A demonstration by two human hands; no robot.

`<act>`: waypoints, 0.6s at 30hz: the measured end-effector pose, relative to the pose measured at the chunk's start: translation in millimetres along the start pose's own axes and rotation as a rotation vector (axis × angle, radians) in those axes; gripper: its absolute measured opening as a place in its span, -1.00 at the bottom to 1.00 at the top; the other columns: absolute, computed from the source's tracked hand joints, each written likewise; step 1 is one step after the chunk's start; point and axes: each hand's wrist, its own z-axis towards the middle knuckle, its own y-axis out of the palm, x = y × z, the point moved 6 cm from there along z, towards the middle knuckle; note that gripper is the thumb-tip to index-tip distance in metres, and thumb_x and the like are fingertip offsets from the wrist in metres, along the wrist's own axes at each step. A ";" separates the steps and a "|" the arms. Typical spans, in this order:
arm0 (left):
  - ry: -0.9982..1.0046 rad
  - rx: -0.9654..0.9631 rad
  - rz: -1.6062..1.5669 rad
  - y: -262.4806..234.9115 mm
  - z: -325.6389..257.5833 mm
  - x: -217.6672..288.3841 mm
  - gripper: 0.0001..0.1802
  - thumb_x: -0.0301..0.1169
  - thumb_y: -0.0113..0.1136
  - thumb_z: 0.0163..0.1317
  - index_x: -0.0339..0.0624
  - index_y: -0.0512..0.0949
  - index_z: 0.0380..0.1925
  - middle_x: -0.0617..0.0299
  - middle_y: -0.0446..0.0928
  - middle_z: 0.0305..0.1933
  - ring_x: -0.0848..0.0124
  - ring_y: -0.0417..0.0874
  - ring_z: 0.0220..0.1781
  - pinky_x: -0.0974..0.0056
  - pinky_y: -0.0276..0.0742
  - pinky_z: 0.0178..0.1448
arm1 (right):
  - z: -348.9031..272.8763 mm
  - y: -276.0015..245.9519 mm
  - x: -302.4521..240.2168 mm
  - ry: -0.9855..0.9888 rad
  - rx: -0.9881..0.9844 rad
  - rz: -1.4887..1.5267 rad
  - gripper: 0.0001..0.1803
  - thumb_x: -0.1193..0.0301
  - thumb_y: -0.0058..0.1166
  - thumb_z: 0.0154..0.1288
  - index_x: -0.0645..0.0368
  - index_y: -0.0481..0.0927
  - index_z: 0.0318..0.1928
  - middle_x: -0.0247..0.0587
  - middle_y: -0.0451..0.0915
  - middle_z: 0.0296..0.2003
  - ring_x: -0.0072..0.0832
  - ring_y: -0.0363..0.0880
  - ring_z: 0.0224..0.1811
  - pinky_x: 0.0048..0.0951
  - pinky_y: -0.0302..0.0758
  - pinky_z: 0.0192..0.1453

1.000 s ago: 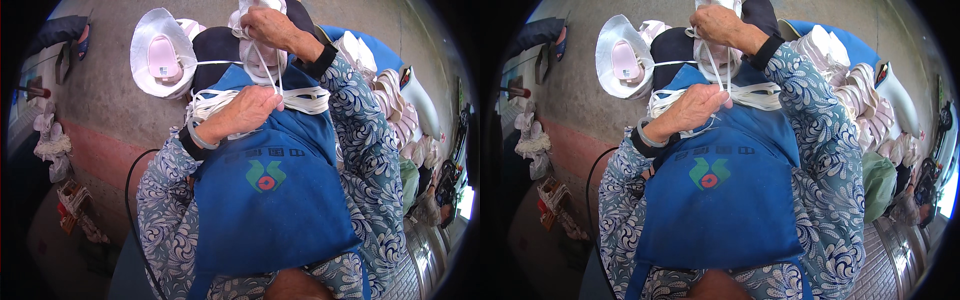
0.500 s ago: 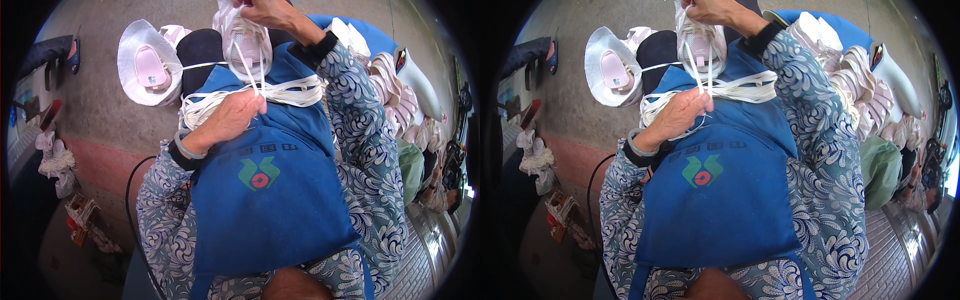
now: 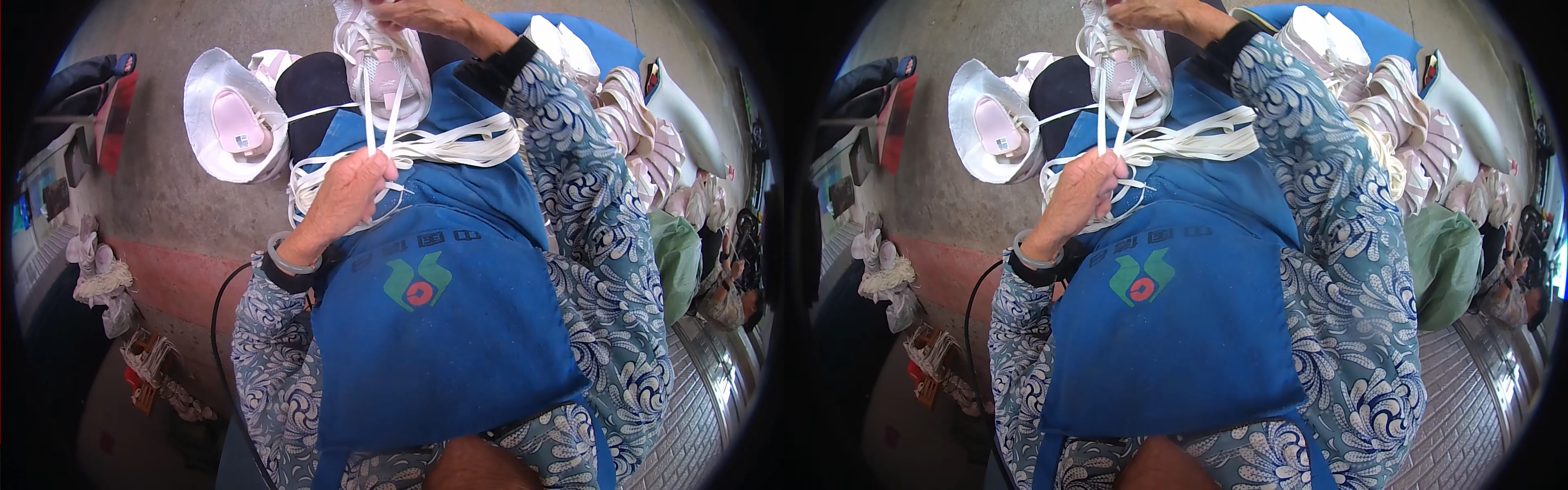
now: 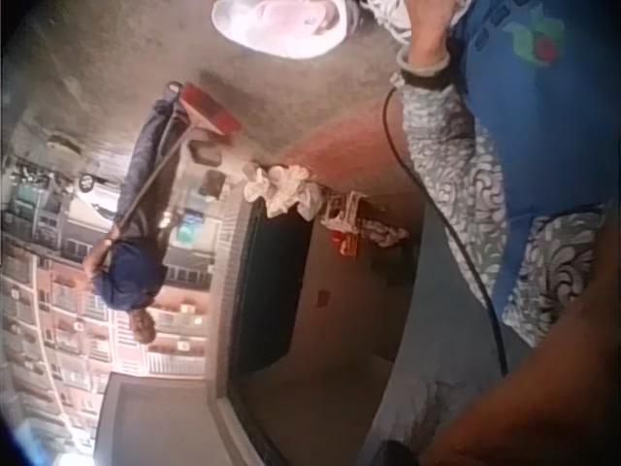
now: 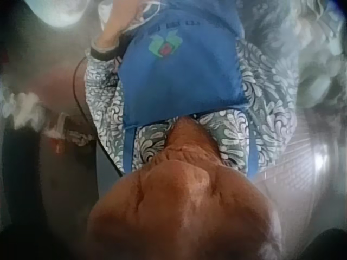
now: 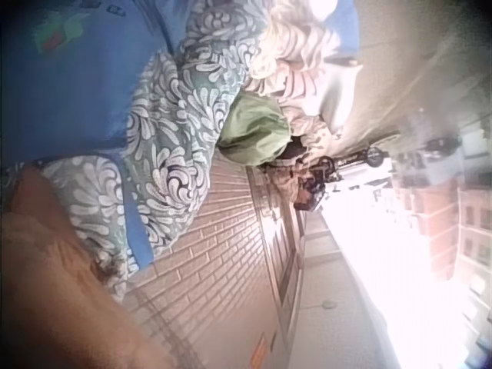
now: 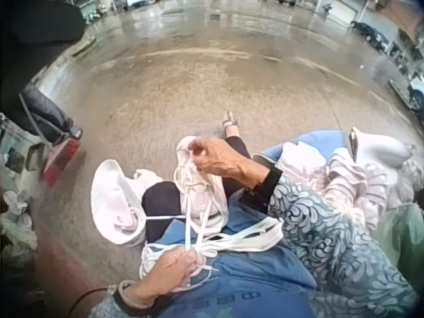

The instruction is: The person is lacing pairs of white and pink sneakers by hand.

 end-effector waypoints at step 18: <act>0.075 -0.118 0.207 8.5 -4.0 12.6 -0.66 -0.16 -0.19 0.38 -0.17 0.43 -0.37 0.51 0.16 -0.65 0.73 0.10 -0.70 0.59 0.05 -0.67 | -139.8 53.0 -52.0 0.880 -0.534 0.665 -0.70 0.37 -0.18 0.31 0.35 0.53 -0.17 -0.24 0.54 -0.49 -0.63 0.38 -0.74 -0.59 0.31 -0.70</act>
